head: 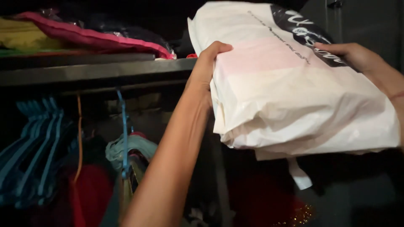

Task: The person is placing multiple shopping bags onto a top shelf inside a wardrobe.

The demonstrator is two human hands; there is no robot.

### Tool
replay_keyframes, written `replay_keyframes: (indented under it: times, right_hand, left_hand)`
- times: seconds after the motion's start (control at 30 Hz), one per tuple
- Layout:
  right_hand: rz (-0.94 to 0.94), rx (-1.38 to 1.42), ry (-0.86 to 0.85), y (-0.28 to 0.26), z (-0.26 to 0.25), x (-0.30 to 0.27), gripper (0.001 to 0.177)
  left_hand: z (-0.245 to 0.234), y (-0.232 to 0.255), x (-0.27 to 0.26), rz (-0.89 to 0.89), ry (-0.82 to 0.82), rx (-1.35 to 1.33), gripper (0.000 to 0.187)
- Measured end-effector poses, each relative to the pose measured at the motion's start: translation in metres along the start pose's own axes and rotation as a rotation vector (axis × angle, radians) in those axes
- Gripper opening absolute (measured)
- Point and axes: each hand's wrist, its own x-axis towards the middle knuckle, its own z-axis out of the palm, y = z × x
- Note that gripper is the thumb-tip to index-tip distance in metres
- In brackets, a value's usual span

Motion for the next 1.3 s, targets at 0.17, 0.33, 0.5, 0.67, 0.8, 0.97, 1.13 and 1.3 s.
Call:
replay_keyframes:
  times: [0.17, 0.33, 0.5, 0.67, 0.8, 0.97, 1.13, 1.3]
  right_hand:
    - [-0.212, 0.128, -0.11, 0.019, -0.061, 0.038, 0.028]
    - [-0.293, 0.35, -0.189, 0.005, -0.089, 0.025, 0.04]
    - [-0.382, 0.572, -0.27, 0.009, -0.083, 0.005, 0.053]
    - [-0.472, 0.798, -0.345, 0.022, -0.052, -0.016, 0.066]
    - [-0.539, 0.976, -0.416, 0.035, -0.023, -0.015, 0.076]
    - [-0.63, 1.198, -0.518, 0.056, 0.017, -0.006, 0.09]
    - [-0.7, 1.376, -0.607, 0.077, 0.007, 0.044, 0.1]
    - [-0.877, 0.786, -0.255, 0.087, -0.022, 0.106, 0.064]
  left_hand:
    - [-0.01, -0.008, 0.045, 0.017, 0.025, -0.023, 0.053]
    - [-0.004, -0.01, 0.072, 0.046, -0.036, -0.153, 0.04]
    - [0.001, -0.008, 0.117, 0.061, 0.076, -0.11, 0.035]
    - [0.001, -0.007, 0.15, 0.058, 0.178, -0.067, 0.035]
    - [-0.003, -0.008, 0.176, 0.113, 0.185, -0.178, 0.043]
    - [-0.005, -0.007, 0.21, 0.109, 0.352, -0.101, 0.044]
    - [-0.016, -0.013, 0.243, 0.186, 0.332, -0.161, 0.045]
    - [-0.025, -0.016, 0.261, 0.15, 0.301, -0.16, 0.046]
